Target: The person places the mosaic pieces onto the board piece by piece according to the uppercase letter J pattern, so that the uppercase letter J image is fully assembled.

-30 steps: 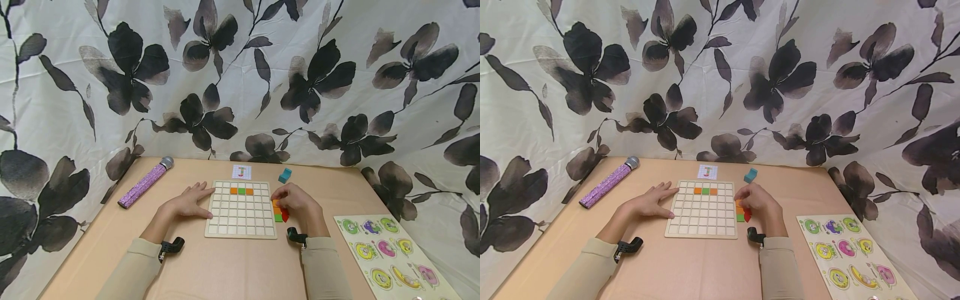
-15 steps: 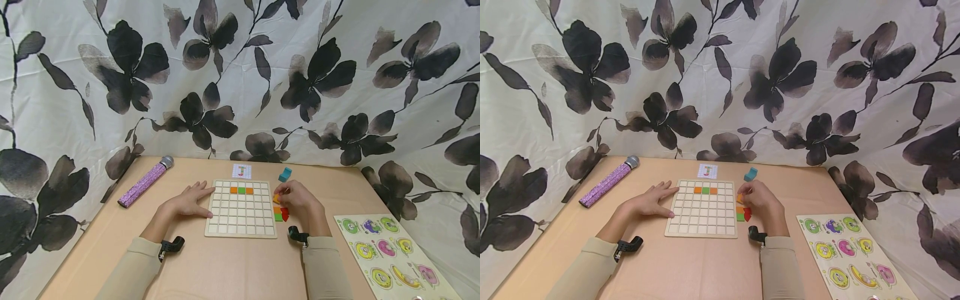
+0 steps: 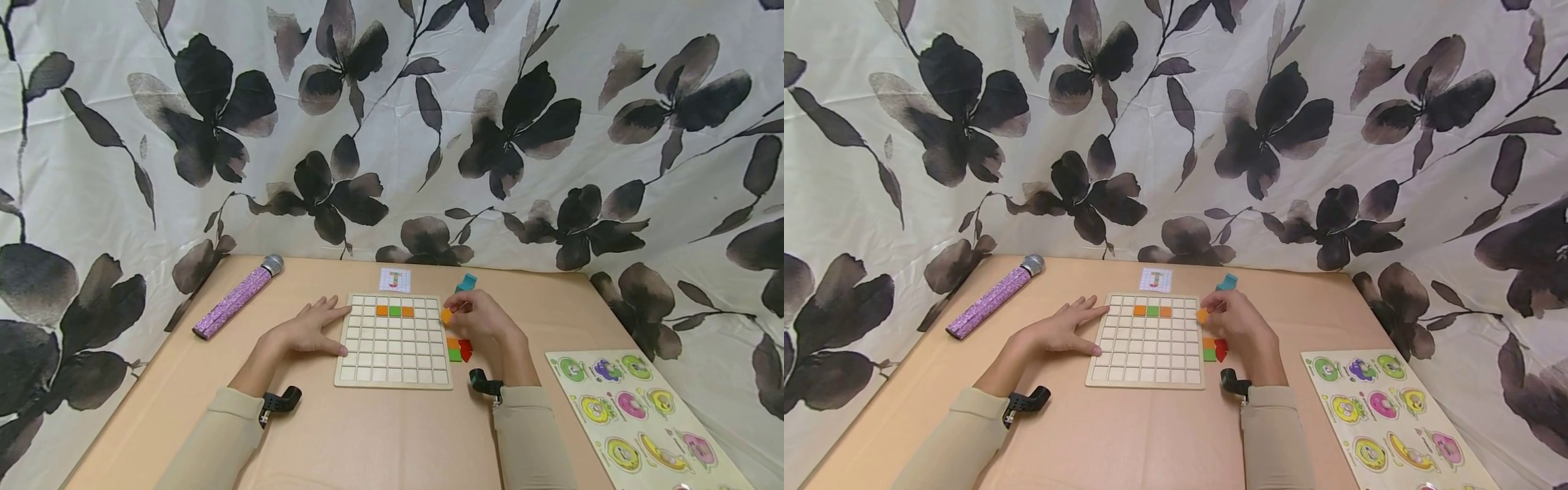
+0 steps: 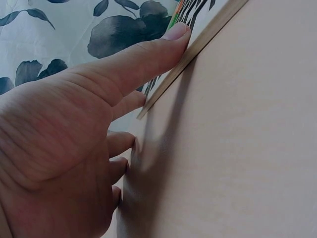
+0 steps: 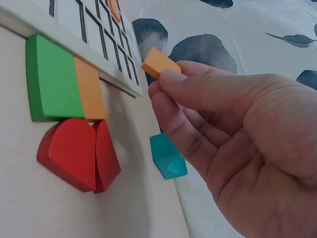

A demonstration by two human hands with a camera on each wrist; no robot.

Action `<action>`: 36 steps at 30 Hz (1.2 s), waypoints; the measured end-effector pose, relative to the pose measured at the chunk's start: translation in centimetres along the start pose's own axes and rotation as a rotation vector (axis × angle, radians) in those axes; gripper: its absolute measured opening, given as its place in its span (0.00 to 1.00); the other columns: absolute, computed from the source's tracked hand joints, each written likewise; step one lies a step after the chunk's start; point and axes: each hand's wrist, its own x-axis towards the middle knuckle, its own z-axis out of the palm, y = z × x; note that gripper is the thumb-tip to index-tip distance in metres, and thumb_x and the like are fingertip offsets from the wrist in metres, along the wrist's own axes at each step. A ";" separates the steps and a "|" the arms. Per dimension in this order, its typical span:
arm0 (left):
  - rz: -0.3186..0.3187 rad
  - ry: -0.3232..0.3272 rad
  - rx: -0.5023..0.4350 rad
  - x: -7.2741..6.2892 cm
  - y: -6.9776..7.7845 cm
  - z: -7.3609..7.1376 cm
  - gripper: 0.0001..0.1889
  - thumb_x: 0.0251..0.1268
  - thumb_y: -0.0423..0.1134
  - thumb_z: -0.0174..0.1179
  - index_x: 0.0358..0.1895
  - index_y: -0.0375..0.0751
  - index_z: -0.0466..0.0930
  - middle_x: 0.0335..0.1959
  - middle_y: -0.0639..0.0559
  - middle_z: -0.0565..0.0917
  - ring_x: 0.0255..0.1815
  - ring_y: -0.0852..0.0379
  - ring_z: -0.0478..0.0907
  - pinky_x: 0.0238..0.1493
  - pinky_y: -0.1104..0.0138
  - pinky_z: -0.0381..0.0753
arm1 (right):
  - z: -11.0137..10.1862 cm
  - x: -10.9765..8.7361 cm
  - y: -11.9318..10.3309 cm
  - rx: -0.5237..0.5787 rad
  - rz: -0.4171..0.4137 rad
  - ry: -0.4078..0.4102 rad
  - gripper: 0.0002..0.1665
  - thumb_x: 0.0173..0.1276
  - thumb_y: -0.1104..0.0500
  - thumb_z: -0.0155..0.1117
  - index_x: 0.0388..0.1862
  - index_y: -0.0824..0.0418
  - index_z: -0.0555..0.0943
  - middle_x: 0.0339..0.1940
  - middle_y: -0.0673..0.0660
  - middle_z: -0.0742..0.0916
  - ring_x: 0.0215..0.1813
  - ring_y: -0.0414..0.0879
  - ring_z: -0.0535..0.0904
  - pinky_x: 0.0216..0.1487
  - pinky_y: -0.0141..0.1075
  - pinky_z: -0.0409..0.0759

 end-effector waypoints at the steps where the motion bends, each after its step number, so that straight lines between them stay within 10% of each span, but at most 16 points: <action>1: 0.003 0.003 0.002 0.0 0.0 0.0 0.54 0.56 0.63 0.74 0.82 0.46 0.60 0.85 0.30 0.47 0.86 0.28 0.38 0.83 0.35 0.35 | 0.0 0.0 -0.1 0.004 -0.001 0.002 0.15 0.68 0.69 0.71 0.51 0.59 0.87 0.43 0.57 0.86 0.47 0.53 0.78 0.50 0.36 0.82; 36: -0.004 -0.002 0.001 -0.1 0.3 0.0 0.53 0.55 0.63 0.74 0.82 0.47 0.61 0.85 0.31 0.47 0.86 0.29 0.38 0.83 0.35 0.35 | 4.3 1.9 -2.6 -0.010 -0.173 0.087 0.15 0.64 0.62 0.78 0.50 0.64 0.89 0.39 0.52 0.89 0.40 0.46 0.82 0.43 0.34 0.84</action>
